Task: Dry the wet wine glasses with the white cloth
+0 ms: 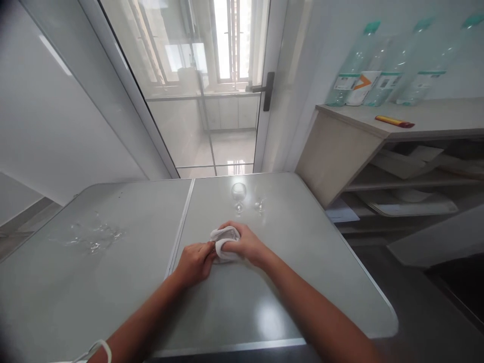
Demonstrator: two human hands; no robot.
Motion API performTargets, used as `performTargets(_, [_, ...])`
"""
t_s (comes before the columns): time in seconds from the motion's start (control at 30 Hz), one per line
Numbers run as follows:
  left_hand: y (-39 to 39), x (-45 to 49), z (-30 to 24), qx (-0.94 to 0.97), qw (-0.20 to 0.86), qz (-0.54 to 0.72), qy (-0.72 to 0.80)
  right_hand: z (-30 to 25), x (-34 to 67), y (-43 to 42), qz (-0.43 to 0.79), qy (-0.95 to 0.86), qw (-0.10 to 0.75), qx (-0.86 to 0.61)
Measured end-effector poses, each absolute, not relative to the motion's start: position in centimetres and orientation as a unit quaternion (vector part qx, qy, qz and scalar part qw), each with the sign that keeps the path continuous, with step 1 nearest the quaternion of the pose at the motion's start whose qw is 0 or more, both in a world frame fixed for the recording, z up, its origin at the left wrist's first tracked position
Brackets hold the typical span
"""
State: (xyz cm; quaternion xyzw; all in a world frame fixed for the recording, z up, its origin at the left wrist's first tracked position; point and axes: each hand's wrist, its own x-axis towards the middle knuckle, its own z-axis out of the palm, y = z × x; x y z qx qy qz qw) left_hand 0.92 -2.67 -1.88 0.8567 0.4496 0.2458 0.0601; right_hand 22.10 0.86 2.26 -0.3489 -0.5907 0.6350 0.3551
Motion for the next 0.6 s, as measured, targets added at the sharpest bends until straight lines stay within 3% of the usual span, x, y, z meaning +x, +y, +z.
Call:
performTargets(0.17, [-2.7, 1.7, -1.9, 0.814, 0.224, 0.257, 0.47, 1.5, 22.2, 1.1, 0.574, -0.571, 0.437, -0.392])
performTargets(0.33, [-2.6, 1.9, -1.5, 0.769, 0.386, 0.284, 0.424, 2.1, 23.4, 1.1, 0.506, -0.711, 0.408, -0.27])
performTargets(0.6, [-2.6, 2.0, -1.3, 0.7, 0.495, 0.364, 0.365, 0.6, 22.9, 2.3, 0.631, -0.316, 0.642, -0.299])
